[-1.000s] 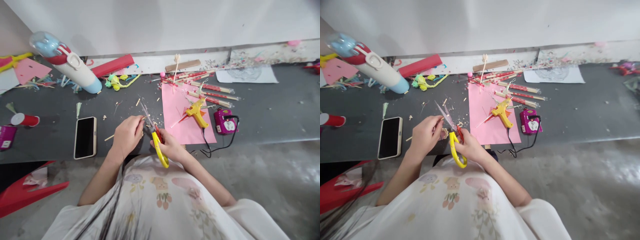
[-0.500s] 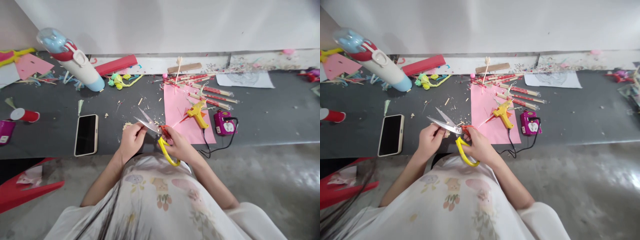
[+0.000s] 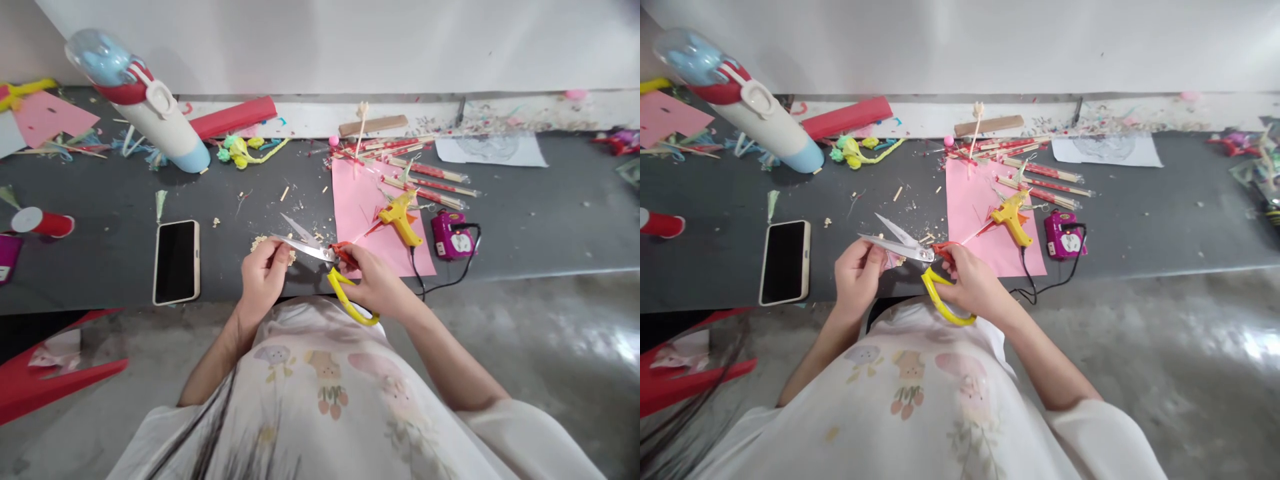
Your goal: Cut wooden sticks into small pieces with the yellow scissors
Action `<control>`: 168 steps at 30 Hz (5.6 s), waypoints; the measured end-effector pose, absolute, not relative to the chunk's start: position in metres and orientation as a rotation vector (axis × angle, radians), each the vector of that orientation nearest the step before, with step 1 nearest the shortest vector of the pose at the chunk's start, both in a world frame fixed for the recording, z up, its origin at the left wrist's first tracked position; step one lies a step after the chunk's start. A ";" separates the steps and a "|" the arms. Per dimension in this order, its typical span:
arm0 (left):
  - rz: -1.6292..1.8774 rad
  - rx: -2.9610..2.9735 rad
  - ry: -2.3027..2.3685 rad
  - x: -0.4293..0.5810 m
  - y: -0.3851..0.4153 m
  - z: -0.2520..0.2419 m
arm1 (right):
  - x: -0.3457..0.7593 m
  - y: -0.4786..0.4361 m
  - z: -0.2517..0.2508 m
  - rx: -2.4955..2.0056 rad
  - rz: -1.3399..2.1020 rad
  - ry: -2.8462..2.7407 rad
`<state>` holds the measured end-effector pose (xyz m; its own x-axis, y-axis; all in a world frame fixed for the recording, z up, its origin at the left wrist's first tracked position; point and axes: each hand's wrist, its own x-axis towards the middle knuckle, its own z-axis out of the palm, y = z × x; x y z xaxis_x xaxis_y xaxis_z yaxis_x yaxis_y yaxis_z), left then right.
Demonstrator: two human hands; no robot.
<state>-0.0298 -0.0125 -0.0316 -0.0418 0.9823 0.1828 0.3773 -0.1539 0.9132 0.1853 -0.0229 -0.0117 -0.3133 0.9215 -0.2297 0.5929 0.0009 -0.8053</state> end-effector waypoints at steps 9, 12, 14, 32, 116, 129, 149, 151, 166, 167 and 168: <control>1.105 1.458 1.358 -0.034 -0.009 -0.040 | 0.177 -0.024 -0.003 -1.592 1.007 -2.051; 1.118 1.426 1.337 -0.034 -0.009 -0.041 | 0.176 -0.022 -0.002 -1.606 0.996 -2.067; 1.093 1.436 1.324 -0.035 -0.009 -0.042 | 0.175 -0.021 -0.001 -1.607 0.998 -2.081; 1.031 1.557 1.323 -0.045 -0.010 -0.044 | 0.174 -0.017 0.003 -1.612 1.167 -2.053; 0.803 1.696 1.275 -0.048 -0.008 -0.032 | 0.174 -0.020 0.007 -1.585 1.079 -2.132; 0.827 1.536 1.206 -0.047 -0.007 -0.031 | 0.172 -0.016 0.010 -1.692 1.021 -2.169; 0.948 2.000 1.332 -0.043 -0.012 -0.040 | 0.174 -0.019 0.008 -1.656 0.945 -2.158; 0.915 1.983 1.300 -0.045 -0.011 -0.036 | 0.175 -0.020 0.008 -1.616 0.955 -2.182; 0.887 1.933 1.274 -0.046 -0.010 -0.033 | 0.176 -0.019 0.012 -1.650 1.029 -2.192; 0.886 1.932 1.269 -0.046 -0.010 -0.033 | 0.176 -0.019 0.012 -1.661 1.034 -2.200; 0.883 1.931 1.266 -0.046 -0.010 -0.033 | 0.175 -0.019 0.013 -1.670 1.035 -2.207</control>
<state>-0.0461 -0.0104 -0.0325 0.3045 0.9353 0.1800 0.4922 -0.3163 0.8110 0.1754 -0.0186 0.0127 -0.3493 0.9020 -0.2539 0.7718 0.1232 -0.6239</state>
